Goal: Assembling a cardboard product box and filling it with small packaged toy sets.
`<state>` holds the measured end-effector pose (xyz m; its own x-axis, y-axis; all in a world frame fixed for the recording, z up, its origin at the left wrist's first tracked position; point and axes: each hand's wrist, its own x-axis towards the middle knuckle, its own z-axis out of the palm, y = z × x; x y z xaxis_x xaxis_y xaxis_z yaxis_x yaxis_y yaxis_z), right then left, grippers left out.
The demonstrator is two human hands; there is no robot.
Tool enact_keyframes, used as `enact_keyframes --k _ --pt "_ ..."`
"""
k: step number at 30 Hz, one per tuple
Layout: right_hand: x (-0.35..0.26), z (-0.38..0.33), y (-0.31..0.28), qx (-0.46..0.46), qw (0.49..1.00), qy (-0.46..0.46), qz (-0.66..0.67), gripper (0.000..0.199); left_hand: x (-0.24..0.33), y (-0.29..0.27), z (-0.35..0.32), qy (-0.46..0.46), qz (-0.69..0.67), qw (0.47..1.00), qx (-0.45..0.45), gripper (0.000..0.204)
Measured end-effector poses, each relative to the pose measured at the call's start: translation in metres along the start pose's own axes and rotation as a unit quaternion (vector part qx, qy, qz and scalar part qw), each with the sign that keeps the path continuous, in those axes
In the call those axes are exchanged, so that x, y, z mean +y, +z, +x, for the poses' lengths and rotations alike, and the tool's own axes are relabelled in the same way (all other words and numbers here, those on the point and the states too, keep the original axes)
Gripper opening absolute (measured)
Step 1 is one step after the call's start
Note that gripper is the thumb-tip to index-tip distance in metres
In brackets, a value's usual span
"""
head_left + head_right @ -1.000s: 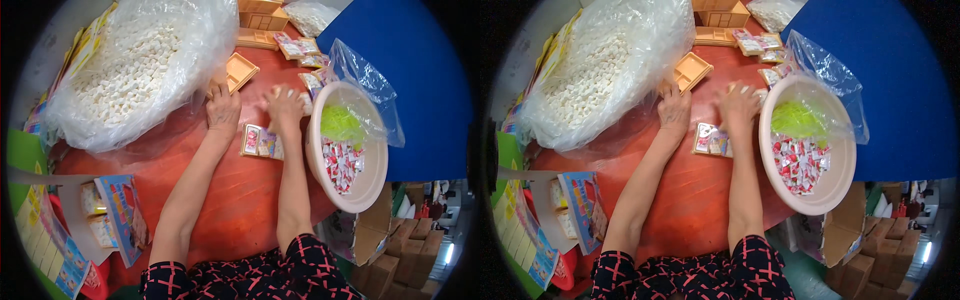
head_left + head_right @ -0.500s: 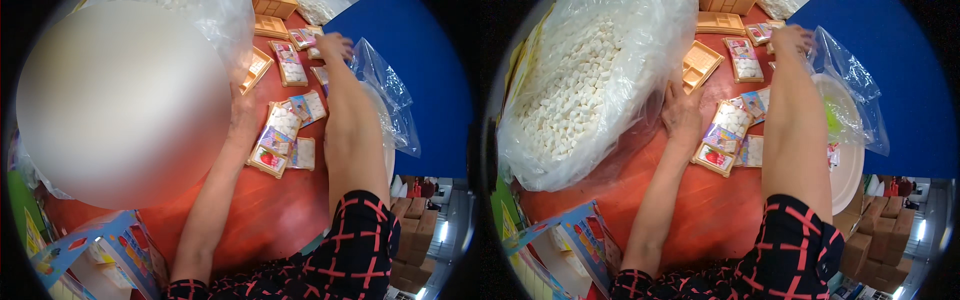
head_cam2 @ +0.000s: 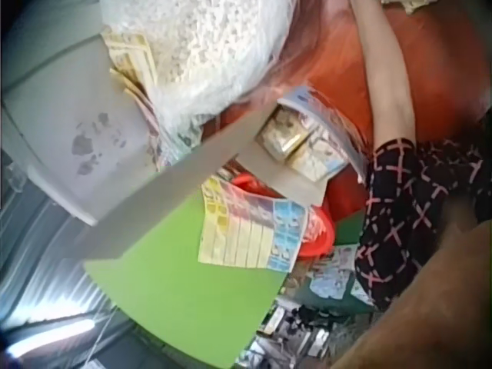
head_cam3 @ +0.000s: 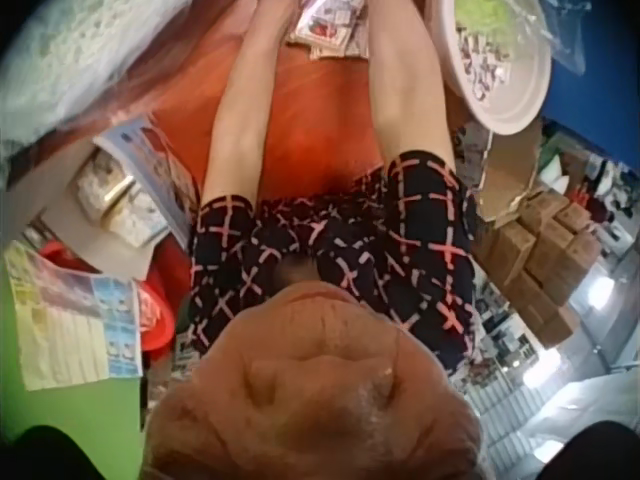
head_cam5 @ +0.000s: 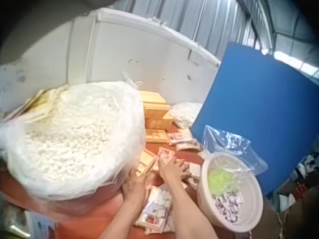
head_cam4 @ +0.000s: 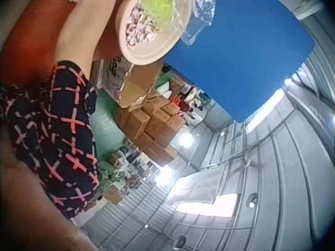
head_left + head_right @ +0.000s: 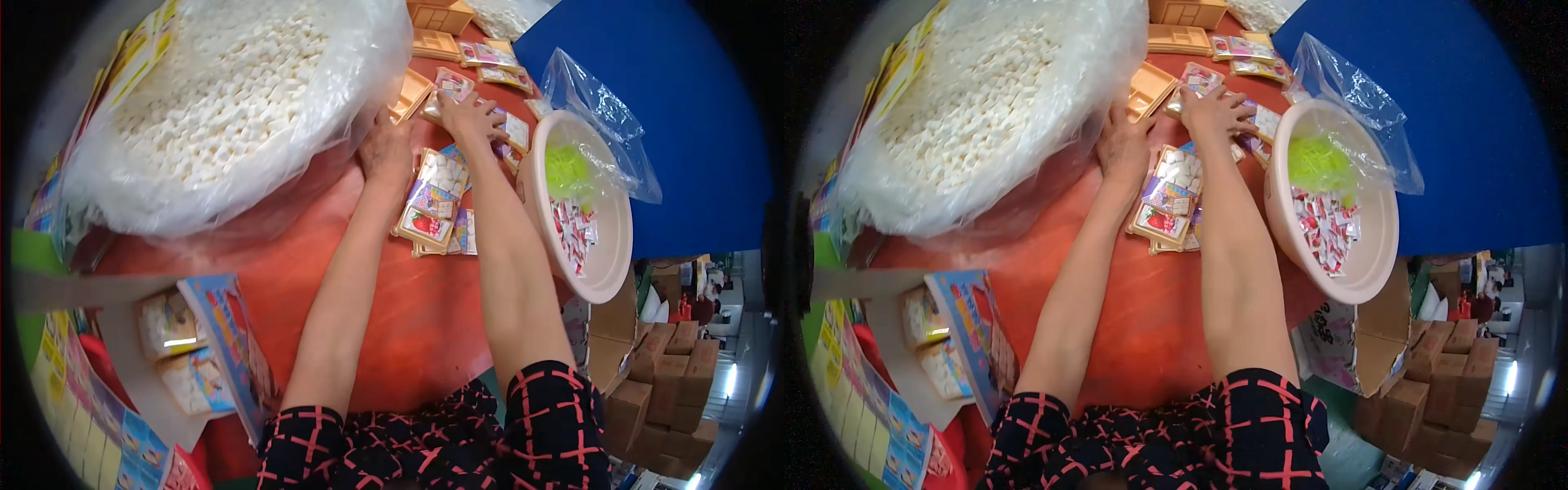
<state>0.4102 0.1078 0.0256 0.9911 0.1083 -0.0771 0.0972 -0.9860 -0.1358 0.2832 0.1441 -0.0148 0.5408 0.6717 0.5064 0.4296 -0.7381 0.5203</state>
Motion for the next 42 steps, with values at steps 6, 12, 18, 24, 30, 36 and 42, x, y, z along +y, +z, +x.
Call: enact_keyframes --k 6,12,18,24,30,36,42 --pt "0.064 -0.058 0.000 0.077 0.966 -0.245 0.007 0.066 0.002 -0.008 -0.005 -0.001 -0.045 0.998 -0.039 0.013" --pt "0.086 -0.110 0.014 0.063 0.957 -0.281 0.044 0.063 -0.022 -0.018 -0.020 0.035 -0.145 0.988 -0.027 0.017" --pt "0.097 -0.139 -0.003 0.046 0.924 -0.361 0.116 0.043 -0.028 -0.064 -0.029 -0.015 -0.322 0.931 -0.168 0.024" --pt "0.187 -0.144 -0.039 -0.026 0.834 -0.336 0.436 0.024 0.006 -0.141 -0.113 0.004 -0.056 0.984 -0.172 0.049" --pt "0.253 -0.194 -0.028 -0.095 0.859 -0.364 0.349 0.063 0.025 -0.177 -0.189 -0.017 0.066 0.970 -0.235 0.092" --pt "0.246 -0.206 -0.025 -0.079 0.849 -0.475 0.219 0.081 0.025 -0.177 -0.172 -0.023 -0.042 0.985 -0.167 0.086" --pt "0.255 -0.205 -0.033 -0.124 0.827 -0.500 0.226 0.076 0.053 -0.119 -0.111 0.159 -0.028 0.950 -0.269 0.086"
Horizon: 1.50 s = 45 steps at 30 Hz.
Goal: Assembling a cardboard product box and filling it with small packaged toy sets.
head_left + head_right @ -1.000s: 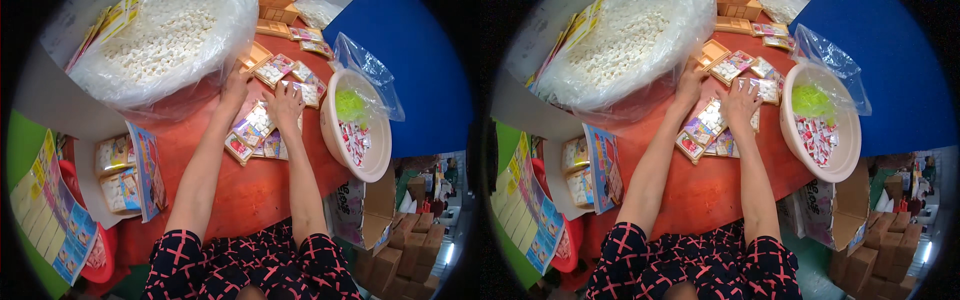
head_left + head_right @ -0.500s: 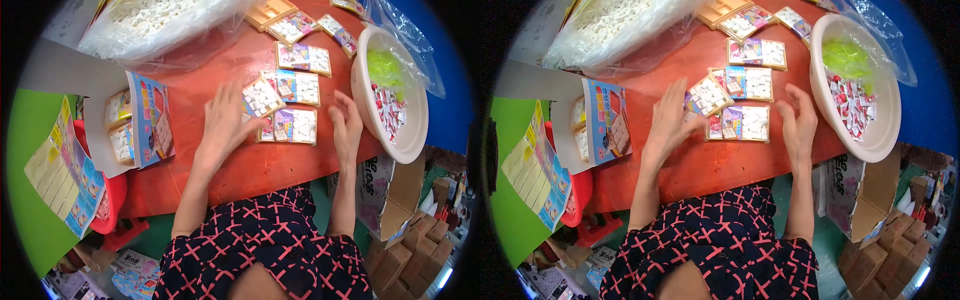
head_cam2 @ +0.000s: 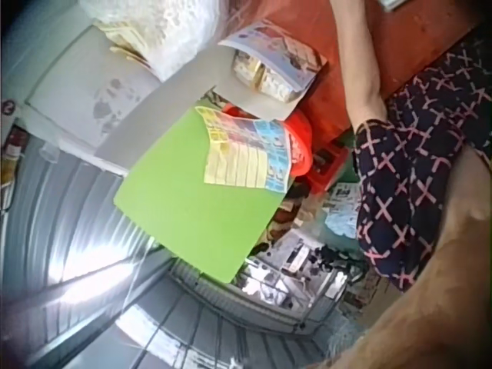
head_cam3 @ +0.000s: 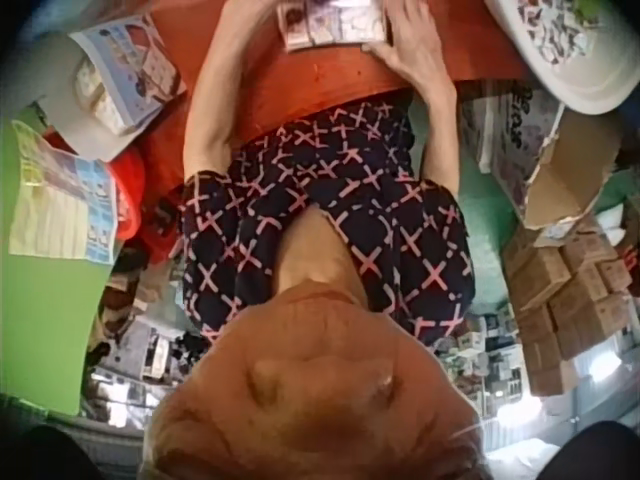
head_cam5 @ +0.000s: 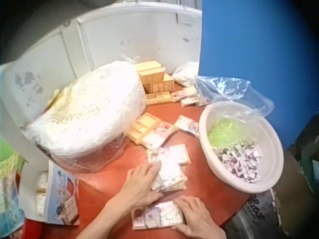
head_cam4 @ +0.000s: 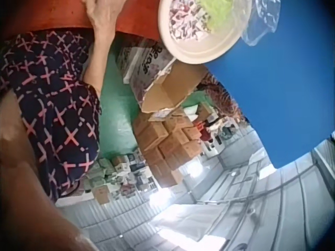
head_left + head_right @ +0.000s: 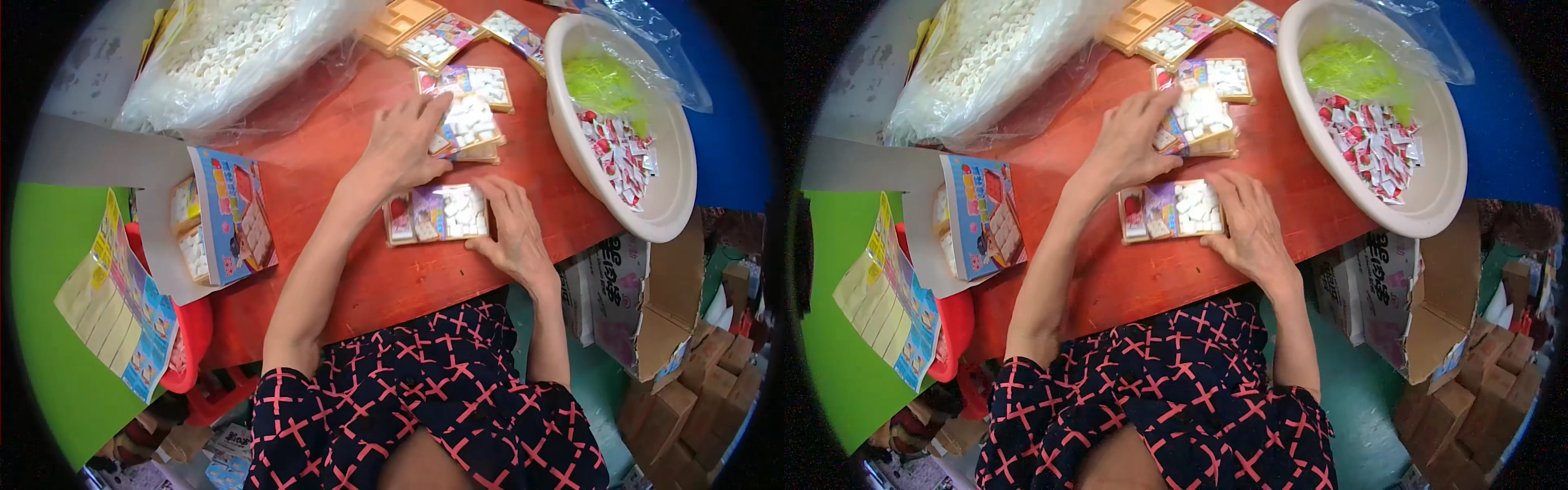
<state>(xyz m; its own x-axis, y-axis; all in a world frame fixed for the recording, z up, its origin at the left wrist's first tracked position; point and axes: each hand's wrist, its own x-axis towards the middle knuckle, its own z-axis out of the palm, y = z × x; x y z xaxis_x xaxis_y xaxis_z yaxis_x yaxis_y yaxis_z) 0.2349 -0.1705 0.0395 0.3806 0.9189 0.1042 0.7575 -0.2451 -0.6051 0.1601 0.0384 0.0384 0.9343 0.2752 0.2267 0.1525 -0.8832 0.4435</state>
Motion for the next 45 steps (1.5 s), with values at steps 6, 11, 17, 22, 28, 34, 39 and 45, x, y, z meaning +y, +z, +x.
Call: enact_keyframes --k 6,11,17,22,28,34,39,45 --pt "0.008 -0.010 -0.016 -0.041 0.998 -0.012 0.038 0.076 -0.001 0.006 -0.012 -0.028 0.073 0.995 -0.056 0.090" --pt "0.012 -0.013 -0.040 -0.125 0.985 -0.044 0.108 0.069 0.008 -0.005 -0.050 -0.070 0.058 0.992 -0.084 0.097" --pt "0.001 0.021 -0.054 -0.161 0.940 -0.154 0.259 0.067 -0.013 -0.027 -0.071 -0.229 -0.512 0.828 -0.026 0.096" --pt "0.020 0.079 -0.020 -0.109 0.969 -0.187 0.117 0.070 -0.006 -0.034 -0.049 -0.126 -0.189 0.960 -0.164 0.102" --pt "0.025 0.042 0.014 0.051 0.991 -0.002 0.124 0.077 0.015 -0.016 -0.045 -0.152 0.015 0.981 -0.121 0.106" --pt "-0.022 0.041 0.055 0.181 0.975 0.043 0.117 0.061 0.025 -0.005 -0.062 -0.170 0.031 0.982 -0.072 0.106" --pt "-0.026 0.063 0.057 0.163 0.961 0.083 0.206 0.055 0.042 0.002 -0.089 -0.279 -0.039 0.960 -0.003 0.103" --pt "-0.026 0.061 0.063 0.003 0.924 0.011 0.383 0.051 0.024 -0.021 -0.111 -0.379 -0.516 0.768 0.007 0.057"
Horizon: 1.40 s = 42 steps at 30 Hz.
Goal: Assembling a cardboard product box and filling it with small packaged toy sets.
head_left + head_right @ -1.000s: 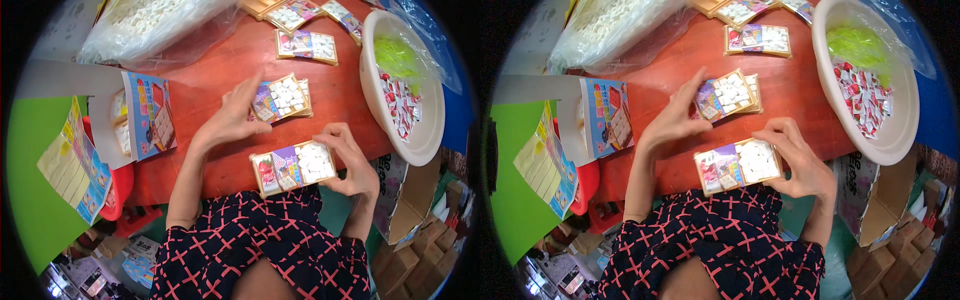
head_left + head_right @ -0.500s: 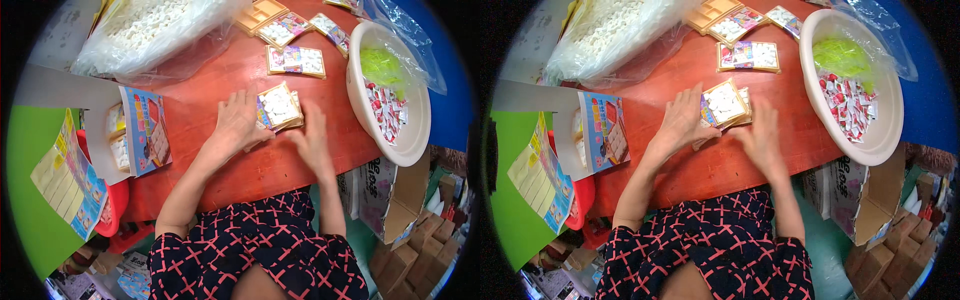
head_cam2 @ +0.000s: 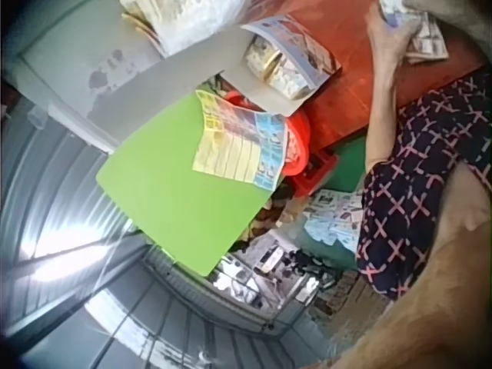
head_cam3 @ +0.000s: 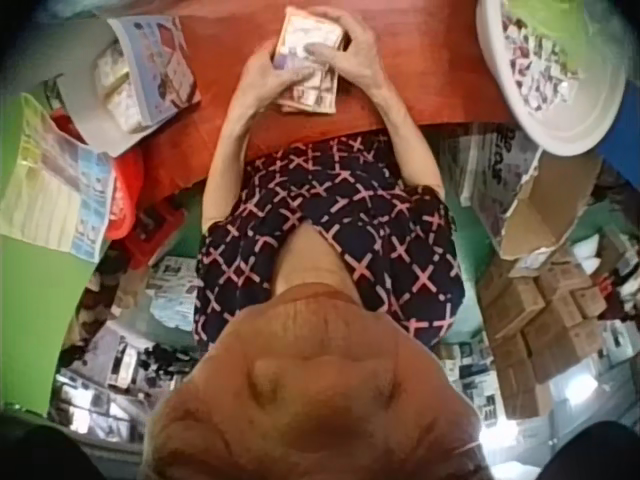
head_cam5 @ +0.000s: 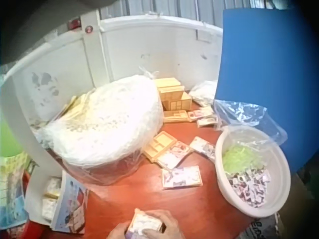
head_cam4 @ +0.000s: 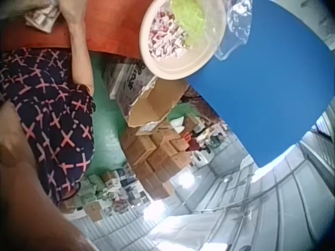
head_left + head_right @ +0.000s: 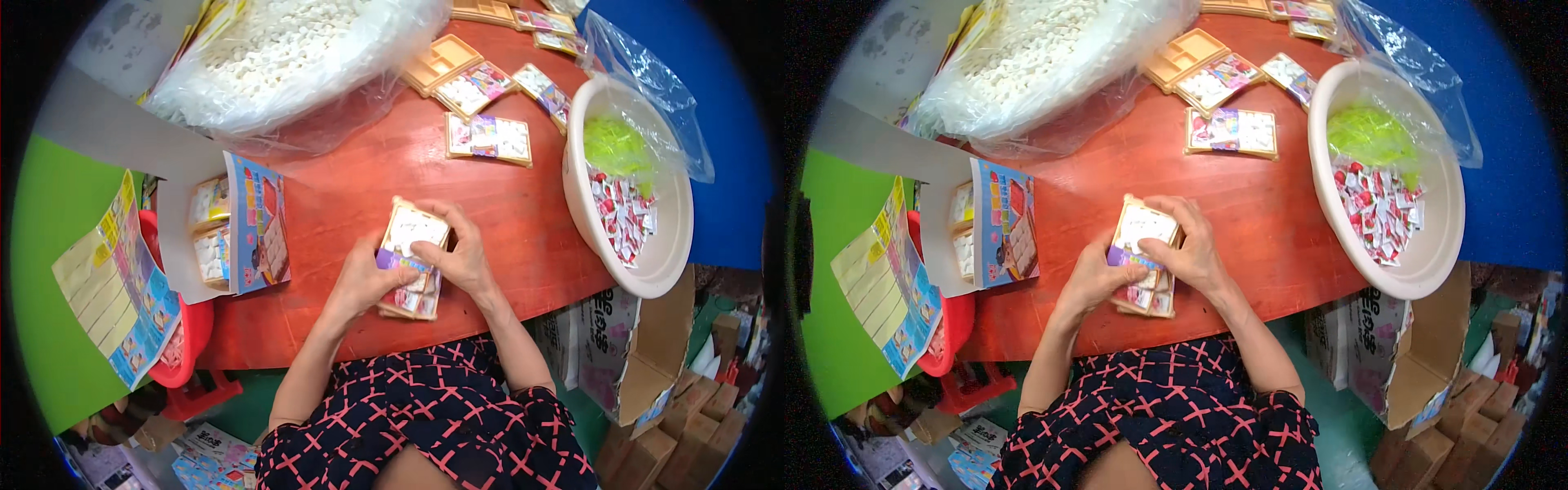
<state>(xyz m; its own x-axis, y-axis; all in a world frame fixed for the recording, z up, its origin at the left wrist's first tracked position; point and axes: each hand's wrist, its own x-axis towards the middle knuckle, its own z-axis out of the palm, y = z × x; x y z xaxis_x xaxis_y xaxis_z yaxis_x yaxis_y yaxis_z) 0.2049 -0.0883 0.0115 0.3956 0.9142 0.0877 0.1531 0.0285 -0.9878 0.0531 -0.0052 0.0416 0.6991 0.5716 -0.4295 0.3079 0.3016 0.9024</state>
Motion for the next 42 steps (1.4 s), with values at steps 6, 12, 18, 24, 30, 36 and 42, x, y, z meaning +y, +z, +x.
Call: enact_keyframes --k 6,12,18,24,30,36,42 --pt "0.002 0.008 -0.001 -0.070 0.995 -0.077 -0.014 0.049 -0.013 0.002 -0.002 -0.012 0.007 1.000 -0.015 0.039" --pt "-0.013 0.119 -0.081 0.165 0.827 -0.189 -0.503 0.051 0.001 0.005 -0.006 0.011 -0.226 0.974 -0.007 0.058" --pt "0.044 0.085 -0.054 0.157 0.807 0.017 -0.569 0.073 -0.018 -0.022 -0.013 -0.011 -0.325 0.941 0.091 0.058" --pt "-0.006 0.135 -0.083 0.082 0.831 -0.160 -0.526 0.061 -0.030 -0.031 -0.017 -0.022 -0.375 0.924 0.075 0.052" --pt "0.001 0.173 -0.094 -0.162 0.861 -0.009 -0.482 0.072 -0.034 -0.033 -0.017 -0.009 -0.418 0.905 0.082 0.055" --pt "-0.032 0.160 -0.088 -0.066 0.858 0.163 -0.483 0.045 -0.031 -0.029 -0.017 0.007 -0.433 0.897 0.089 0.056" --pt "-0.050 0.034 -0.068 0.143 0.978 0.139 0.057 0.028 0.000 -0.042 -0.013 0.041 -0.333 0.940 0.059 0.052"
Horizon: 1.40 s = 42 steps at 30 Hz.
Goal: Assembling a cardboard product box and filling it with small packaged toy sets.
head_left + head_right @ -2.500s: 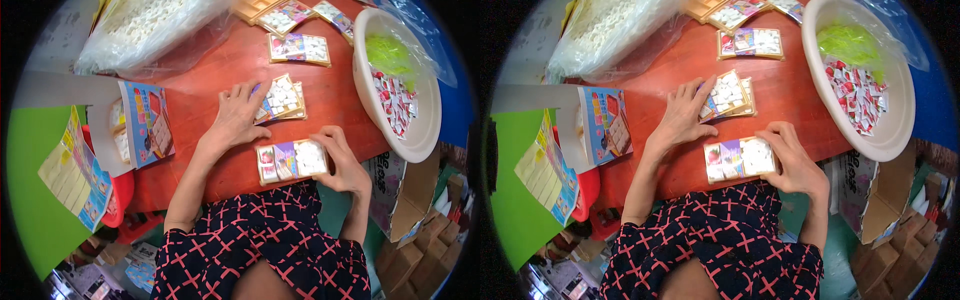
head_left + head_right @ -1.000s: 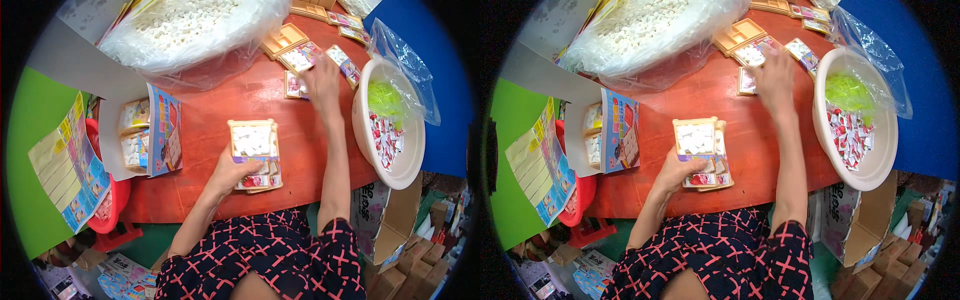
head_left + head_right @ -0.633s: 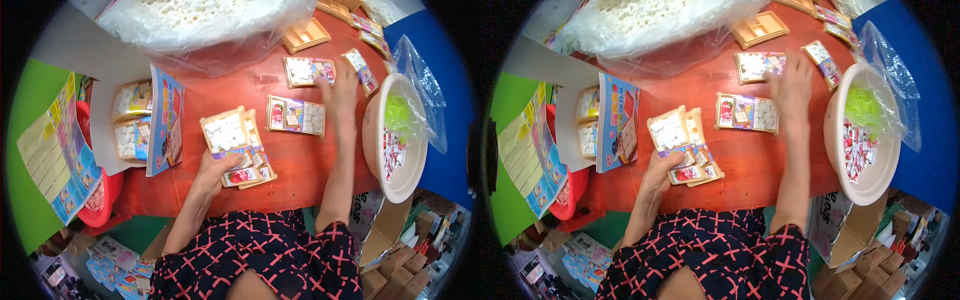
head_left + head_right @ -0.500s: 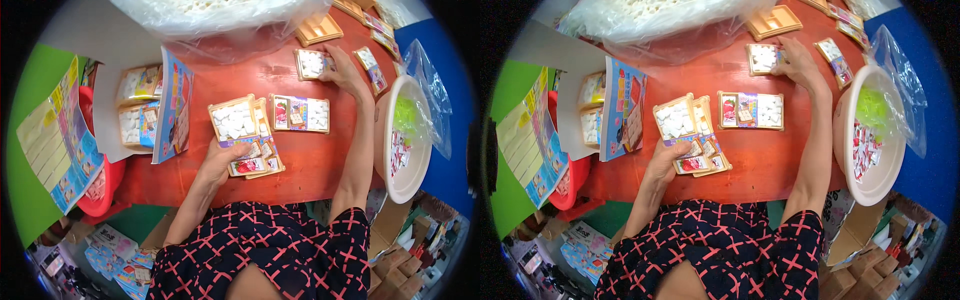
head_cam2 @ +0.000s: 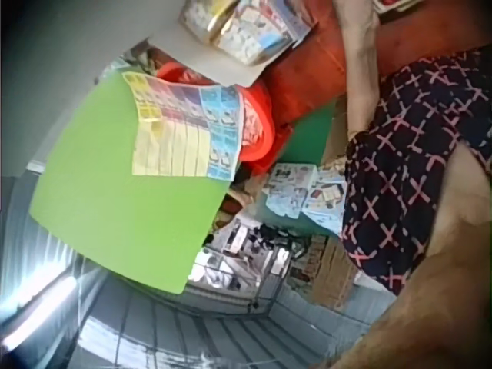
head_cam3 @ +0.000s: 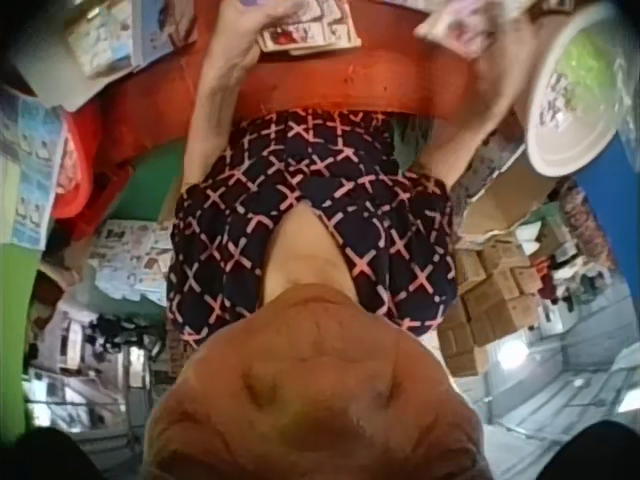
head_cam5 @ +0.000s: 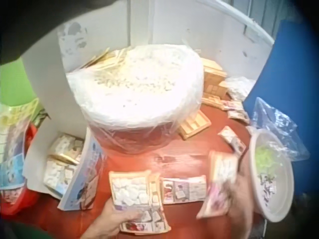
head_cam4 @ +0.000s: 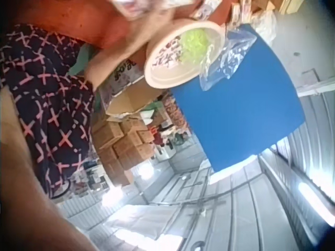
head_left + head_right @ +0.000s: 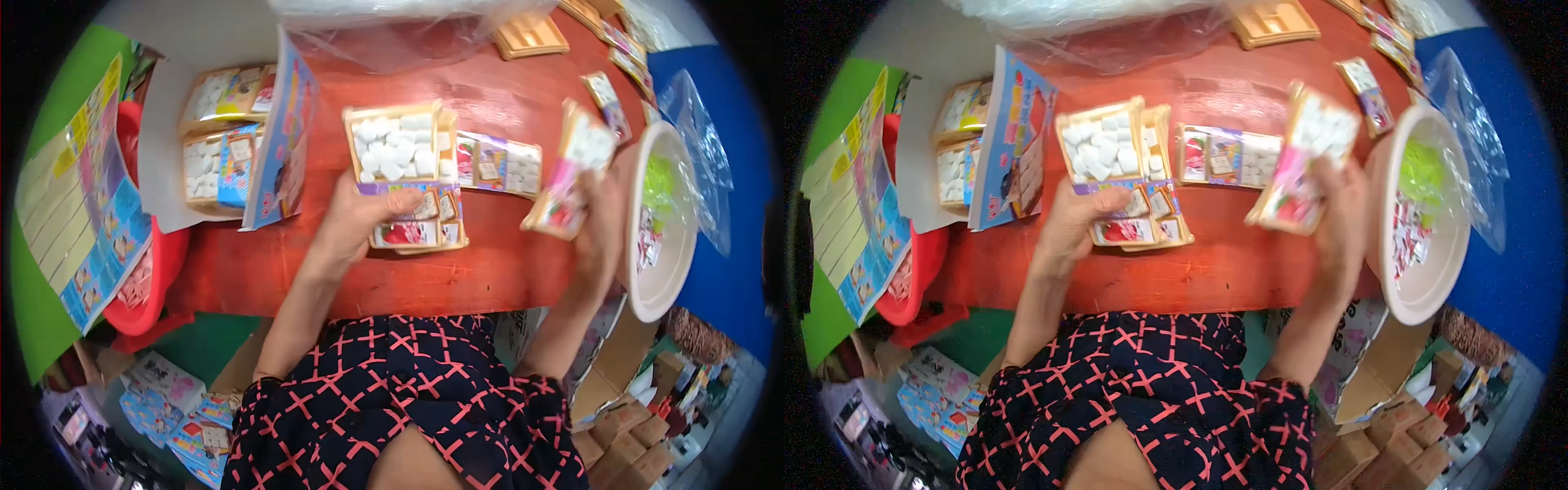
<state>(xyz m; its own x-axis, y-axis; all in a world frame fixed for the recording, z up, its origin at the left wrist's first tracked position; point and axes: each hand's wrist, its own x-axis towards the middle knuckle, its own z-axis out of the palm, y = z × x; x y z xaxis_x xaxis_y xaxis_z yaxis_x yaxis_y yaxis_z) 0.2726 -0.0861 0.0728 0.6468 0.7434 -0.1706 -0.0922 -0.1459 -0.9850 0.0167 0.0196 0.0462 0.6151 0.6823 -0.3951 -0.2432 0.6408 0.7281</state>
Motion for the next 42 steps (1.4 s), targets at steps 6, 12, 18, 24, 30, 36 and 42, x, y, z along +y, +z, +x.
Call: enact_keyframes --k 6,12,18,24,30,36,42 --pt "0.076 -0.066 -0.005 0.043 0.965 0.098 0.240 0.036 0.039 0.067 0.089 0.014 0.355 0.903 -0.243 0.045" --pt "0.067 -0.061 0.015 0.053 0.946 0.080 0.309 0.040 0.006 0.069 0.116 0.008 0.568 0.802 -0.183 0.040" --pt "0.061 -0.042 0.023 -0.002 0.947 0.075 0.313 0.040 -0.002 0.030 0.078 -0.111 0.201 0.962 -0.147 0.047" --pt "0.049 -0.031 0.032 -0.069 0.952 0.042 0.296 0.044 -0.011 0.012 0.040 -0.002 0.101 0.987 -0.123 0.065" --pt "0.032 -0.034 0.031 0.006 0.970 -0.095 0.223 0.031 -0.006 -0.016 0.021 0.093 0.106 0.980 -0.137 0.078" --pt "0.064 -0.047 0.070 -0.140 0.961 -0.083 0.223 0.044 -0.008 0.002 0.011 0.056 0.192 0.972 -0.123 0.078" --pt "0.054 -0.057 0.070 -0.295 0.921 -0.110 0.231 0.102 -0.022 -0.002 0.005 0.077 0.229 0.965 -0.098 0.096"
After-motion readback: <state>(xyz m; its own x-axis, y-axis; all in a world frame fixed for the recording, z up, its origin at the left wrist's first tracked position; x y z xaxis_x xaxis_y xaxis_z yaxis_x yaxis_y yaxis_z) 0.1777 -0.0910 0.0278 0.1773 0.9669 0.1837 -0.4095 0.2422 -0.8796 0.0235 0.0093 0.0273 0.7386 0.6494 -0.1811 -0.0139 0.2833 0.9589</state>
